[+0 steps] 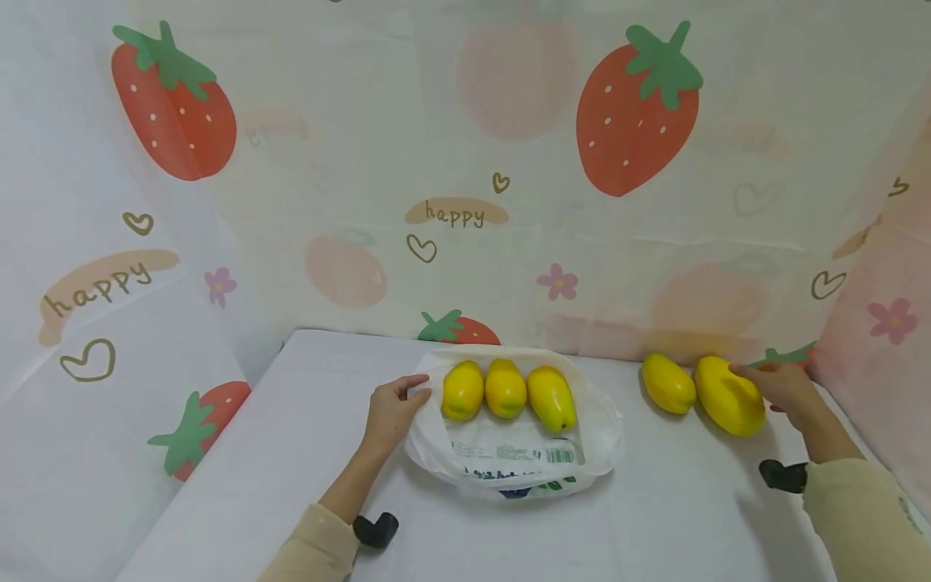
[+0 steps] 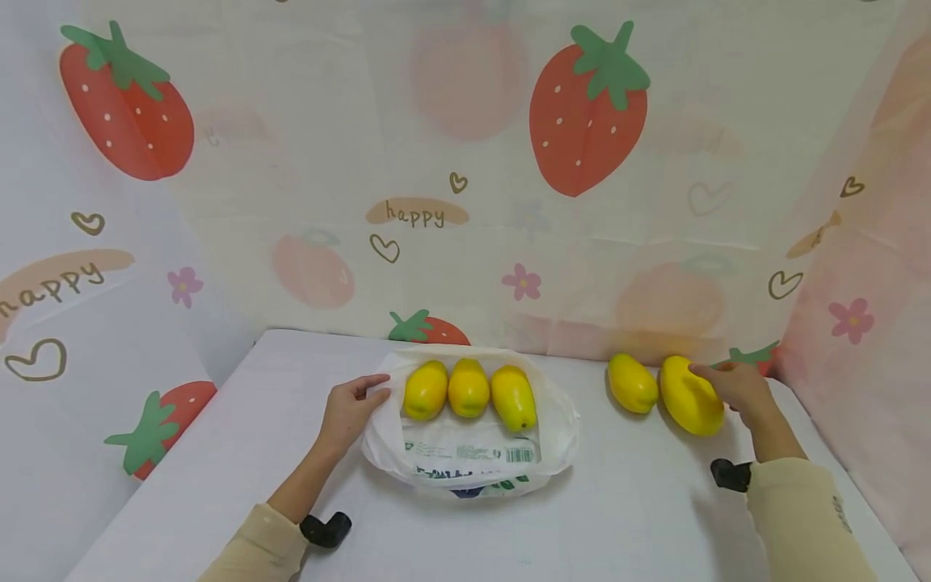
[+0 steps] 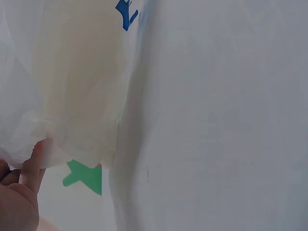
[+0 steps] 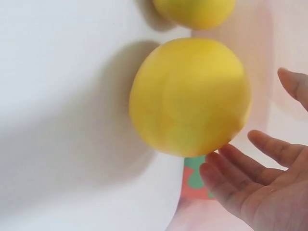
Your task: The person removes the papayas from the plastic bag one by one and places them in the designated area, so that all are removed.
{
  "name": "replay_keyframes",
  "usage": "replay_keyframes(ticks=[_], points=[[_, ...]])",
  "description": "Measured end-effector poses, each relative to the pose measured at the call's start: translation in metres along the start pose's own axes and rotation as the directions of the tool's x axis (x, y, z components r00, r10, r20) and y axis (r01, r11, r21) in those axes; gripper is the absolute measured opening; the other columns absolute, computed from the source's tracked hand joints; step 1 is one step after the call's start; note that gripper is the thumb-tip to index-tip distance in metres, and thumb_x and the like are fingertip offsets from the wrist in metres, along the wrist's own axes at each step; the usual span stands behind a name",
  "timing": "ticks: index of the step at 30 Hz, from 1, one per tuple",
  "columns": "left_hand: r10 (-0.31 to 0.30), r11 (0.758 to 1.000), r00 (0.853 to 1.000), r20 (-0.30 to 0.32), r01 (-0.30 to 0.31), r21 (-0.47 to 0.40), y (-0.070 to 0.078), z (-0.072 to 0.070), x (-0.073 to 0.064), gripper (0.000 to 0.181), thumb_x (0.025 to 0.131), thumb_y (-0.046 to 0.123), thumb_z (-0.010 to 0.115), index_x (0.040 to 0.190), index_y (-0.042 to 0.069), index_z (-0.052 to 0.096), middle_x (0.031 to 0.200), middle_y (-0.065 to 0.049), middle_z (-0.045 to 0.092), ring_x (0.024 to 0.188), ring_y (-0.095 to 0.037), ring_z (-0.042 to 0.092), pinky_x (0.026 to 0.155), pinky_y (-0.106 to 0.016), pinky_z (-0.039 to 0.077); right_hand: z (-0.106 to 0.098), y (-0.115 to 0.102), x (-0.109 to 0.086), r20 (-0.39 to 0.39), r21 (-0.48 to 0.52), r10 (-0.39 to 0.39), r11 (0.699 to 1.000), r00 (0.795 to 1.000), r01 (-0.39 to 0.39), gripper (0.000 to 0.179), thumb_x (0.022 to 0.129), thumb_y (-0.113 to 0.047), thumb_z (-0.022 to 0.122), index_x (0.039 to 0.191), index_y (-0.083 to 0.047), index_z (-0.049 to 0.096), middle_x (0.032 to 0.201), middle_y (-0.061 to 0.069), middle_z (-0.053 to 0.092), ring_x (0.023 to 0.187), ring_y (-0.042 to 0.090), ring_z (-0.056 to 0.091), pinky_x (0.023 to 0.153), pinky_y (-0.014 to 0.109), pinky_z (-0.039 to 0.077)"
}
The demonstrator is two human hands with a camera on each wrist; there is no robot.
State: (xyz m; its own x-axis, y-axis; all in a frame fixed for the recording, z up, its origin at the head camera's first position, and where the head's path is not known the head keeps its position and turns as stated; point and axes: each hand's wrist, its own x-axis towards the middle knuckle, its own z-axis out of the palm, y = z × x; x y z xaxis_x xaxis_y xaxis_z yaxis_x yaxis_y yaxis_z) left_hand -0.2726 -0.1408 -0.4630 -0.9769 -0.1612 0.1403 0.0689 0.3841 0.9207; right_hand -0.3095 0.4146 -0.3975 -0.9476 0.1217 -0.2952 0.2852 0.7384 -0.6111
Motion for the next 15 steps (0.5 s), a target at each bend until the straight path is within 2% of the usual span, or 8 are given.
replay_keyframes(ticks=[4, 7, 15], points=[[-0.002, 1.000, 1.000, -0.001, 0.002, 0.003, 0.000, 0.000, 0.000, 0.027, 0.090, 0.014, 0.067, 0.115, 0.003, 0.071, 0.069, -0.005, 0.043, 0.068, -0.015, 0.041, 0.056, -0.017, 0.030, -0.003, -0.007, 0.001, -0.017, 0.014, 0.041, 0.999, 0.999, -0.040, 0.098, 0.095, -0.062, 0.039, 0.143, 0.020, 0.018, 0.146, 0.043, 0.019, 0.123, 0.056, 0.038, 0.103, 0.060, 0.039], [0.000, 1.000, 1.000, 0.001, 0.000, 0.009, 0.000, 0.001, 0.000, 0.028, 0.090, 0.014, 0.067, 0.115, 0.003, 0.070, 0.070, -0.005, 0.045, 0.069, -0.015, 0.042, 0.056, -0.016, 0.031, -0.003, -0.014, -0.002, -0.028, 0.023, 0.055, 0.998, 0.998, -0.054, 0.099, 0.094, -0.063, 0.037, 0.144, 0.019, 0.016, 0.146, 0.043, 0.021, 0.122, 0.055, 0.040, 0.105, 0.062, 0.036], [0.007, 1.000, 1.000, -0.003, -0.007, 0.012, 0.001, 0.000, 0.000, 0.027, 0.089, 0.014, 0.068, 0.114, 0.003, 0.071, 0.066, -0.002, 0.041, 0.067, -0.014, 0.040, 0.056, -0.017, 0.030, 0.000, -0.030, -0.008, -0.084, 0.050, -0.001, 0.999, 0.996, 0.005, 0.095, 0.094, -0.064, 0.037, 0.143, 0.017, 0.026, 0.136, 0.039, 0.037, 0.117, 0.049, 0.047, 0.102, 0.054, 0.044]])
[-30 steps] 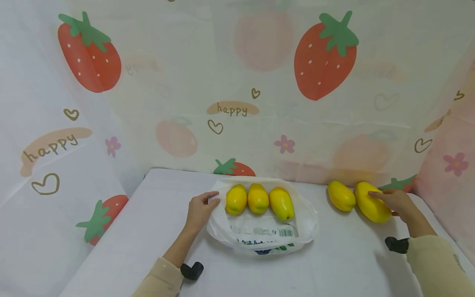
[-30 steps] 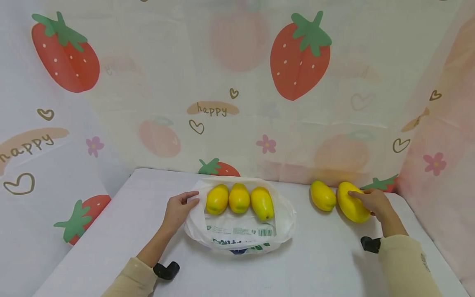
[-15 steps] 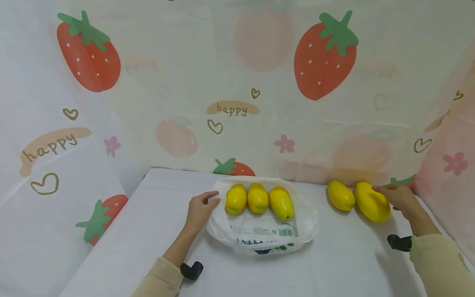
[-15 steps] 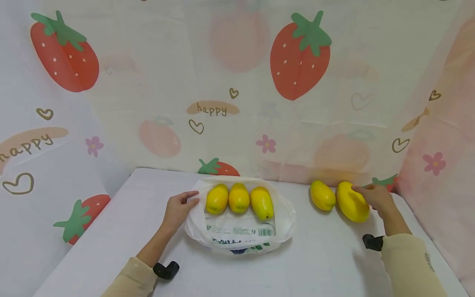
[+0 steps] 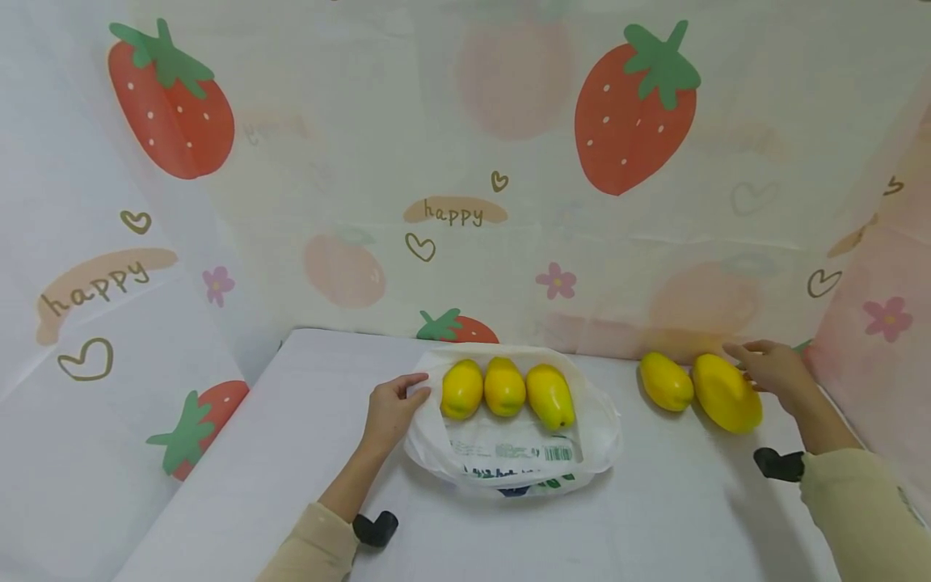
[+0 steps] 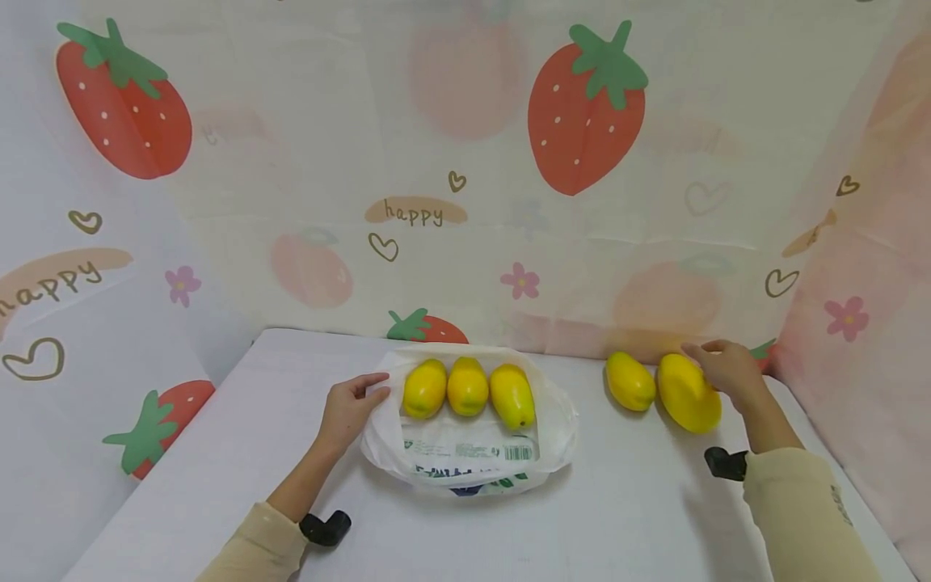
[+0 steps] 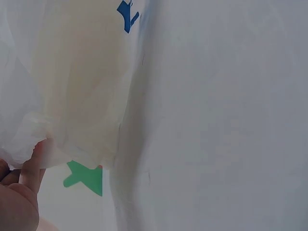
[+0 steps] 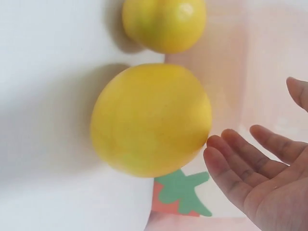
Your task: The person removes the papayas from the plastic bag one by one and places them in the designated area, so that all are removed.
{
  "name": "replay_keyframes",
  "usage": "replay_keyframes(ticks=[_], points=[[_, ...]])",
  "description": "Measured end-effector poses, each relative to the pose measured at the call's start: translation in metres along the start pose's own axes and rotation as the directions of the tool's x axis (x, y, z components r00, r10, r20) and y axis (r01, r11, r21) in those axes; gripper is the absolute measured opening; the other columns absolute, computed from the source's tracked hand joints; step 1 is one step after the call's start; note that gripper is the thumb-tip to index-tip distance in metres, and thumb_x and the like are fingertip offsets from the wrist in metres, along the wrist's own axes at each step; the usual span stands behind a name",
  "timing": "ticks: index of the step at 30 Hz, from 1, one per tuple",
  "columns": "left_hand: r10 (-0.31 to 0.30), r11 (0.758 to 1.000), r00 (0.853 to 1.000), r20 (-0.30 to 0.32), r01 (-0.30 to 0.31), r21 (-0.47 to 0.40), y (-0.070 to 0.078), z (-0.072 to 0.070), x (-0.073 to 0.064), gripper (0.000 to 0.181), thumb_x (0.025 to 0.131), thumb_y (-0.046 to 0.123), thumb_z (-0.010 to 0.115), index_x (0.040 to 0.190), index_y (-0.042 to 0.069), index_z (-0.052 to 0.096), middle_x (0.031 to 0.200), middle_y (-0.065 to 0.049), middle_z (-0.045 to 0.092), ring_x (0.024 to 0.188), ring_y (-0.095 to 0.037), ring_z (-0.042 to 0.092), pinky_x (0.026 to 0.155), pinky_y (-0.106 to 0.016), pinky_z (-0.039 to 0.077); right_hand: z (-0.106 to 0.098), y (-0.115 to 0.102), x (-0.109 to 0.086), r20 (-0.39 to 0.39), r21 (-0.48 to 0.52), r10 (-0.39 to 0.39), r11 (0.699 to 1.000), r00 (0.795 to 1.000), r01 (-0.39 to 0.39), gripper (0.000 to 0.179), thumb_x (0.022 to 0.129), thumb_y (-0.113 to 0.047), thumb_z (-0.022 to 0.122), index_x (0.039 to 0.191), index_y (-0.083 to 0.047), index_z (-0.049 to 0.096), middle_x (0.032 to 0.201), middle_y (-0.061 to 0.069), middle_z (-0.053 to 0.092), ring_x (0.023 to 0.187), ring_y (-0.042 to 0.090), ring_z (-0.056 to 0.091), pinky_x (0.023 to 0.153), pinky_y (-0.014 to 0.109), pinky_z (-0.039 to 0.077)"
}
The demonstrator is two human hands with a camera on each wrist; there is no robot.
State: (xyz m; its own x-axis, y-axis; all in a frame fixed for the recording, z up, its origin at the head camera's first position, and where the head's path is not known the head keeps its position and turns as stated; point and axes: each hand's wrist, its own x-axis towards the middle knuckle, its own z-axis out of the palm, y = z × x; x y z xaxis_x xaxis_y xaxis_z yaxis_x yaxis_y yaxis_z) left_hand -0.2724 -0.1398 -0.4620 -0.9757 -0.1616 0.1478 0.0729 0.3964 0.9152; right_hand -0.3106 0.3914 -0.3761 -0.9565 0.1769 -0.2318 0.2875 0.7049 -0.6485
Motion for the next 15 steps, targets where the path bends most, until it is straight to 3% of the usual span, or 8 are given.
replay_keyframes(ticks=[5, 15], points=[[0.010, 1.000, 1.000, -0.003, -0.010, 0.000, 0.001, -0.001, -0.001, 0.028, 0.089, 0.014, 0.068, 0.113, 0.002, 0.071, 0.067, -0.002, 0.042, 0.067, -0.014, 0.040, 0.056, -0.017, 0.030, 0.001, -0.009, -0.002, 0.010, -0.012, -0.023, 1.000, 1.000, 0.024, 0.095, 0.093, -0.066, 0.037, 0.144, 0.014, 0.026, 0.136, 0.039, 0.037, 0.119, 0.050, 0.046, 0.103, 0.054, 0.043], [0.005, 1.000, 1.000, -0.001, -0.005, 0.003, 0.002, 0.000, -0.001, 0.028, 0.090, 0.014, 0.067, 0.114, 0.002, 0.071, 0.070, -0.003, 0.046, 0.070, -0.015, 0.041, 0.057, -0.017, 0.031, 0.004, -0.030, -0.009, 0.120, 0.006, -0.139, 0.990, 0.983, 0.139, 0.089, 0.097, -0.061, 0.036, 0.144, 0.014, 0.027, 0.140, 0.038, 0.037, 0.122, 0.048, 0.047, 0.104, 0.054, 0.043]])
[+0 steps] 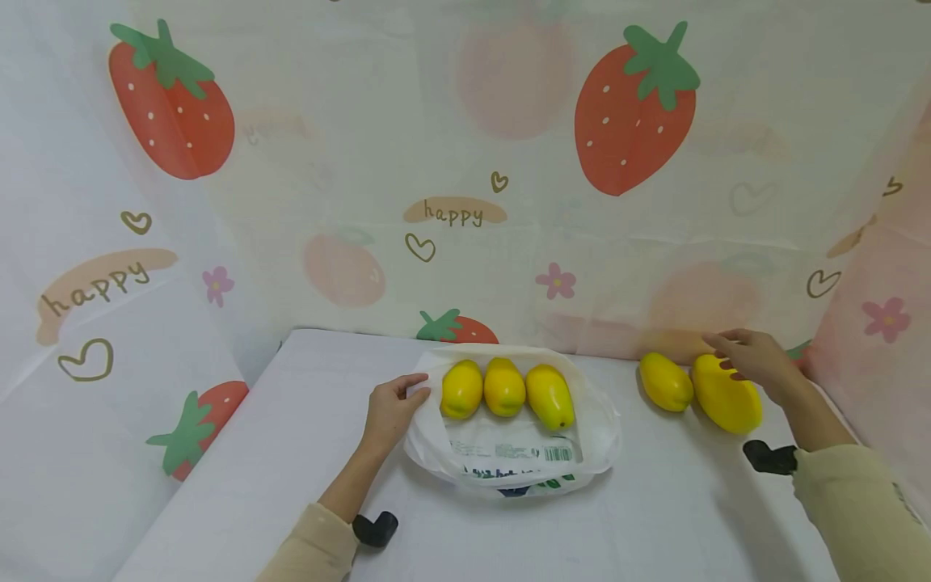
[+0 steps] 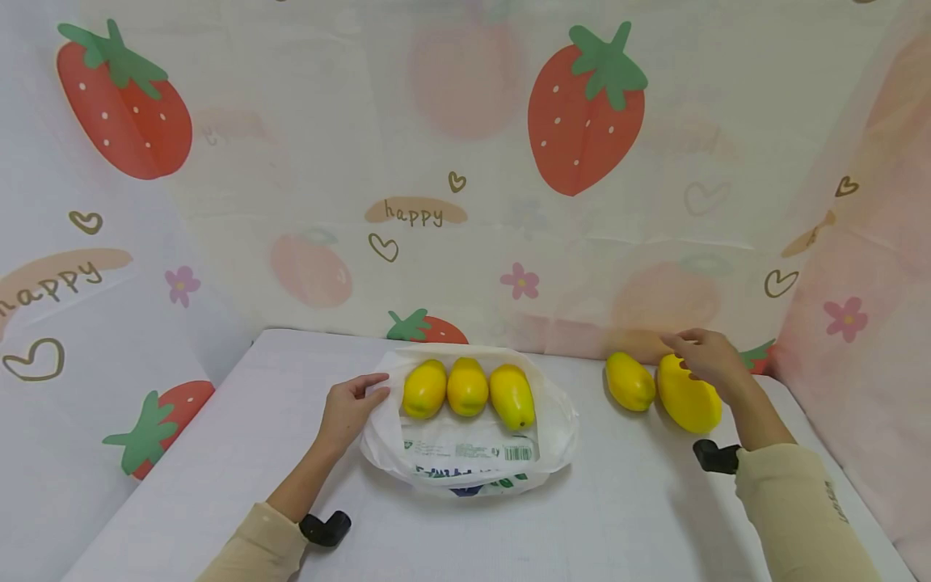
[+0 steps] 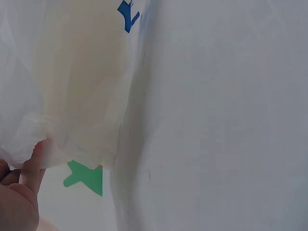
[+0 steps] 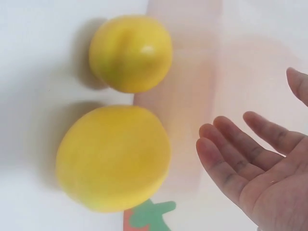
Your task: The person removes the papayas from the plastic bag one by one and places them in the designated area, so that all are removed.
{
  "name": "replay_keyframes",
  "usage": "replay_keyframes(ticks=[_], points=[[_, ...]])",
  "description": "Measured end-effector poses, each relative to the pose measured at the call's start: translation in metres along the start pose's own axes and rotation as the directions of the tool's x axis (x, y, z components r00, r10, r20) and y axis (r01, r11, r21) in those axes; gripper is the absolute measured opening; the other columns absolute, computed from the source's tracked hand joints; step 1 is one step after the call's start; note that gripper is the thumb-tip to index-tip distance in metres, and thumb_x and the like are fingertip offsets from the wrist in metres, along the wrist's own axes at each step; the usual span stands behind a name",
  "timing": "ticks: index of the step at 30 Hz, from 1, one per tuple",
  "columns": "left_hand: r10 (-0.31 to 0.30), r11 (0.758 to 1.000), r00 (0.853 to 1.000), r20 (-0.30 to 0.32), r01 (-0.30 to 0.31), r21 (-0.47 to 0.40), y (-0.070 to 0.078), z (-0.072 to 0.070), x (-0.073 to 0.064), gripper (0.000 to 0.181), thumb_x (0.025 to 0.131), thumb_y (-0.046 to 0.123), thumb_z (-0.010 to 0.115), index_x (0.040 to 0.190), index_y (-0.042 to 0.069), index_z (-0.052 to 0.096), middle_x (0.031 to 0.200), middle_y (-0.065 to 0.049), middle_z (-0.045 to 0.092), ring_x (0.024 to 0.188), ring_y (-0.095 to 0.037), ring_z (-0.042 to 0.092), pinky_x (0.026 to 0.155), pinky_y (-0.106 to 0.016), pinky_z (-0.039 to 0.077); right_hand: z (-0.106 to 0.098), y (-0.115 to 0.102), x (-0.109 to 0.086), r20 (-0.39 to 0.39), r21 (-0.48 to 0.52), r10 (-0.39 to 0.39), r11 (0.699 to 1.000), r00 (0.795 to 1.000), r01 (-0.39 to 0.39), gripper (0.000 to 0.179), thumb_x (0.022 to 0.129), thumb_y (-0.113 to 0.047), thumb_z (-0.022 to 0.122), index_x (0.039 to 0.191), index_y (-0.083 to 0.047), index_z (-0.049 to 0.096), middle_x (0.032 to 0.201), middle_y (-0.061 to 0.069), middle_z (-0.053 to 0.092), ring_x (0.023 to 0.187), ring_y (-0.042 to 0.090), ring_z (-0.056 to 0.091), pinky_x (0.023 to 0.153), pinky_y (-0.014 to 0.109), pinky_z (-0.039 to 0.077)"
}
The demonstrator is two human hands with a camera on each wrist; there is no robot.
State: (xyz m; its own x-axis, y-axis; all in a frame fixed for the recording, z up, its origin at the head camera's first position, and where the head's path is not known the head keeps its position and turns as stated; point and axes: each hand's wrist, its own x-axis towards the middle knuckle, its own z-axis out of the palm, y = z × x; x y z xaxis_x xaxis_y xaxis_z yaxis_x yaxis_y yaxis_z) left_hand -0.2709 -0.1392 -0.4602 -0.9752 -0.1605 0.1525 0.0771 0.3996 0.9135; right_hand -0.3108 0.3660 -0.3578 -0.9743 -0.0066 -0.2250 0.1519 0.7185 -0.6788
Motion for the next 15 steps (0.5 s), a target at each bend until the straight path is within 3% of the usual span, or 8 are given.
replay_keyframes(ticks=[9, 15], points=[[-0.009, 1.000, 1.000, -0.002, 0.009, 0.008, 0.000, 0.000, 0.000, 0.028, 0.090, 0.014, 0.067, 0.115, 0.002, 0.071, 0.069, -0.003, 0.044, 0.069, -0.015, 0.041, 0.056, -0.017, 0.031, 0.009, -0.018, -0.002, 0.035, -0.010, -0.086, 0.996, 0.996, 0.086, 0.076, 0.100, -0.052, 0.039, 0.142, 0.012, 0.034, 0.134, 0.033, 0.046, 0.119, 0.045, 0.051, 0.098, 0.050, 0.049], [-0.007, 1.000, 1.000, -0.003, 0.007, 0.003, -0.001, 0.000, 0.000, 0.028, 0.090, 0.015, 0.067, 0.115, 0.003, 0.070, 0.074, -0.006, 0.050, 0.070, -0.015, 0.042, 0.057, -0.016, 0.032, 0.017, -0.031, -0.003, 0.047, -0.033, -0.122, 0.992, 0.991, 0.124, 0.075, 0.100, -0.053, 0.041, 0.141, 0.009, 0.037, 0.135, 0.033, 0.047, 0.113, 0.038, 0.055, 0.098, 0.048, 0.050]])
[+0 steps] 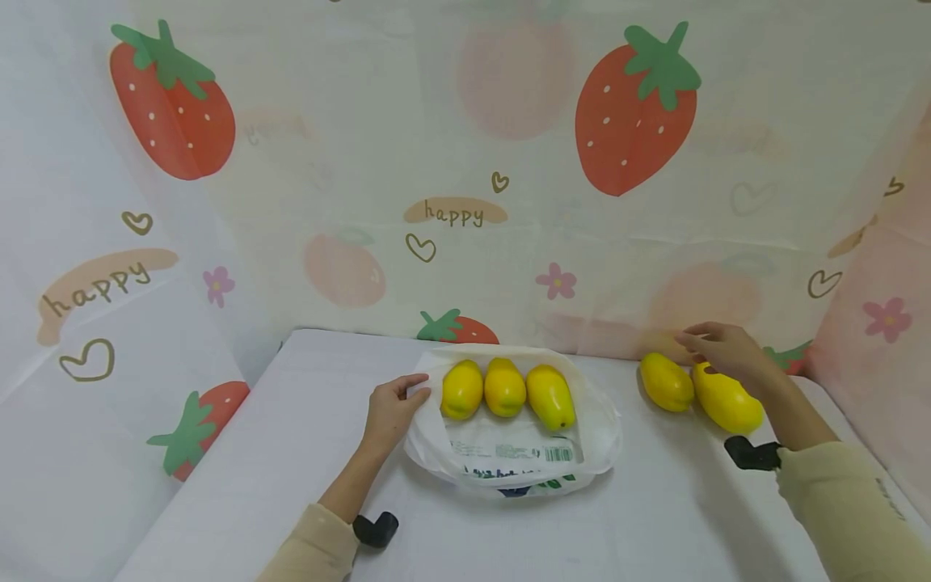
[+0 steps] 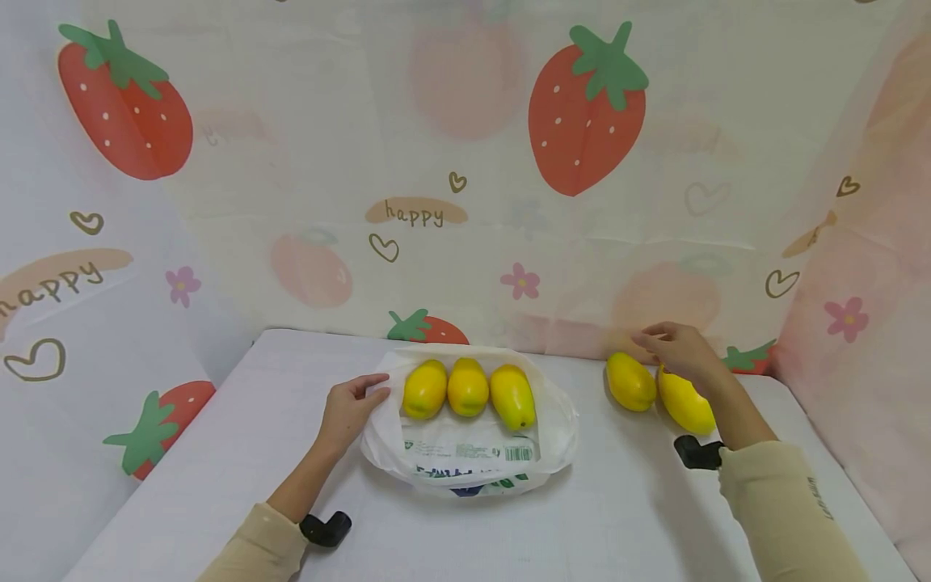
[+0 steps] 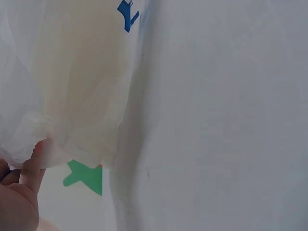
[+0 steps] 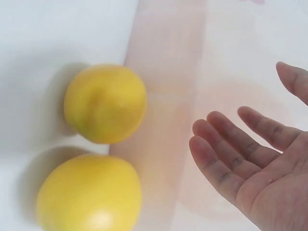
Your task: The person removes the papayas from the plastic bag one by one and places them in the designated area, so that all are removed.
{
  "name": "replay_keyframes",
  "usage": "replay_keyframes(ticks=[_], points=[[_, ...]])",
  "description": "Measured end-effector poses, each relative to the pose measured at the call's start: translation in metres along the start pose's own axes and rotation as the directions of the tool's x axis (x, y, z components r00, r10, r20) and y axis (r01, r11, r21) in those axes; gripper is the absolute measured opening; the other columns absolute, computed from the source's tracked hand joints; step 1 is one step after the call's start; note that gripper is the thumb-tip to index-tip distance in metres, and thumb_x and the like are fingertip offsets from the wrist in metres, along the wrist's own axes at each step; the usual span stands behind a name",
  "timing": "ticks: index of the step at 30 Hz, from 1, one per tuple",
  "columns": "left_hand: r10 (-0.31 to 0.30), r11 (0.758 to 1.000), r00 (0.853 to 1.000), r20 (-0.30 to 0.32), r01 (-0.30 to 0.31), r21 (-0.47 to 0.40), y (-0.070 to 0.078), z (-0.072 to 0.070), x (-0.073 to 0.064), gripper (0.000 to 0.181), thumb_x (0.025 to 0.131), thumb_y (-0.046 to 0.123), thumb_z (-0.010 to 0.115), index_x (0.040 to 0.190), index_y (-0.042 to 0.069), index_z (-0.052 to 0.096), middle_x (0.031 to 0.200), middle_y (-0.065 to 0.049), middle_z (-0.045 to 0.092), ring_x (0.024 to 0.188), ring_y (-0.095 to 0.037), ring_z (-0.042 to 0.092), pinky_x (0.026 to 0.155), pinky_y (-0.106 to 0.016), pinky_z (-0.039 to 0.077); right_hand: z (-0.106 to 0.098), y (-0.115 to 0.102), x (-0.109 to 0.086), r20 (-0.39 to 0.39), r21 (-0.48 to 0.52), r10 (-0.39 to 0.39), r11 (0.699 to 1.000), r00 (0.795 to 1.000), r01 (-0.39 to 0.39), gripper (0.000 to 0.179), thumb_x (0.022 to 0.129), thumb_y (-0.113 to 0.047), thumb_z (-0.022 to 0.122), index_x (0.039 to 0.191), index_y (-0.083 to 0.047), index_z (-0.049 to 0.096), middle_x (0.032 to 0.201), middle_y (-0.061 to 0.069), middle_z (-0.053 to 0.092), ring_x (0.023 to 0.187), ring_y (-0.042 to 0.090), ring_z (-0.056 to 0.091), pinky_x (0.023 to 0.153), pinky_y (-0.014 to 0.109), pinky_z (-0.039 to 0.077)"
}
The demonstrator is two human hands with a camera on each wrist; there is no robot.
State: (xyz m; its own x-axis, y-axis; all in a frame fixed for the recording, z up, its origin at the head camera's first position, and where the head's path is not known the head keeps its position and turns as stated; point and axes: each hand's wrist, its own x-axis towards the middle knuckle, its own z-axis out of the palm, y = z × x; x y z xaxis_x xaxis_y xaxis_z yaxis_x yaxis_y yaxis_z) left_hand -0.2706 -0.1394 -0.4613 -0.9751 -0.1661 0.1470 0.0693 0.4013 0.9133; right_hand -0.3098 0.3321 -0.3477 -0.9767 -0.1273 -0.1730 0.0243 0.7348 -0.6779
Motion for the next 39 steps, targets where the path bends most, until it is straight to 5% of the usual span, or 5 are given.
replay_keyframes(ticks=[7, 14, 17, 27, 39], points=[[-0.003, 1.000, 1.000, 0.004, 0.003, -0.010, -0.001, 0.000, 0.000, 0.028, 0.090, 0.014, 0.067, 0.114, 0.002, 0.071, 0.067, -0.004, 0.041, 0.066, -0.015, 0.040, 0.055, -0.017, 0.029, 0.008, -0.013, 0.001, 0.031, -0.001, -0.009, 1.000, 0.999, 0.009, 0.075, 0.098, -0.054, 0.043, 0.142, 0.006, 0.037, 0.137, 0.033, 0.044, 0.117, 0.042, 0.053, 0.101, 0.049, 0.047], [0.000, 1.000, 1.000, 0.002, 0.000, -0.009, -0.002, 0.001, 0.001, 0.028, 0.090, 0.014, 0.067, 0.115, 0.002, 0.070, 0.075, -0.008, 0.053, 0.069, -0.015, 0.043, 0.056, -0.016, 0.032, 0.015, -0.024, 0.003, 0.032, -0.034, -0.023, 0.999, 0.999, 0.024, 0.074, 0.097, -0.055, 0.045, 0.142, 0.004, 0.039, 0.136, 0.031, 0.047, 0.117, 0.041, 0.053, 0.095, 0.042, 0.051], [0.005, 1.000, 1.000, -0.002, -0.005, -0.011, -0.002, 0.001, 0.001, 0.027, 0.090, 0.014, 0.067, 0.115, 0.002, 0.070, 0.080, -0.009, 0.059, 0.070, -0.015, 0.043, 0.057, -0.016, 0.033, 0.017, -0.030, 0.004, 0.037, -0.044, -0.027, 0.999, 0.999, 0.028, 0.076, 0.097, -0.057, 0.045, 0.143, 0.003, 0.038, 0.138, 0.031, 0.046, 0.118, 0.043, 0.051, 0.098, 0.048, 0.048], [0.011, 1.000, 1.000, -0.002, -0.011, -0.011, 0.000, 0.001, 0.000, 0.027, 0.090, 0.013, 0.067, 0.114, 0.002, 0.071, 0.067, -0.003, 0.042, 0.065, -0.014, 0.039, 0.054, -0.017, 0.029, 0.030, -0.047, 0.007, 0.037, -0.018, -0.046, 0.999, 0.998, 0.047, 0.073, 0.096, -0.054, 0.048, 0.142, 0.002, 0.040, 0.140, 0.029, 0.046, 0.123, 0.043, 0.050, 0.104, 0.052, 0.044], [0.011, 1.000, 1.000, -0.002, -0.011, -0.002, 0.002, 0.002, 0.000, 0.027, 0.090, 0.014, 0.067, 0.115, 0.002, 0.071, 0.073, -0.008, 0.050, 0.069, -0.015, 0.042, 0.057, -0.016, 0.032, 0.044, -0.066, 0.008, 0.030, 0.017, -0.062, 0.998, 0.998, 0.062, 0.070, 0.095, -0.053, 0.051, 0.140, 0.000, 0.043, 0.138, 0.028, 0.049, 0.120, 0.039, 0.055, 0.101, 0.049, 0.048]])
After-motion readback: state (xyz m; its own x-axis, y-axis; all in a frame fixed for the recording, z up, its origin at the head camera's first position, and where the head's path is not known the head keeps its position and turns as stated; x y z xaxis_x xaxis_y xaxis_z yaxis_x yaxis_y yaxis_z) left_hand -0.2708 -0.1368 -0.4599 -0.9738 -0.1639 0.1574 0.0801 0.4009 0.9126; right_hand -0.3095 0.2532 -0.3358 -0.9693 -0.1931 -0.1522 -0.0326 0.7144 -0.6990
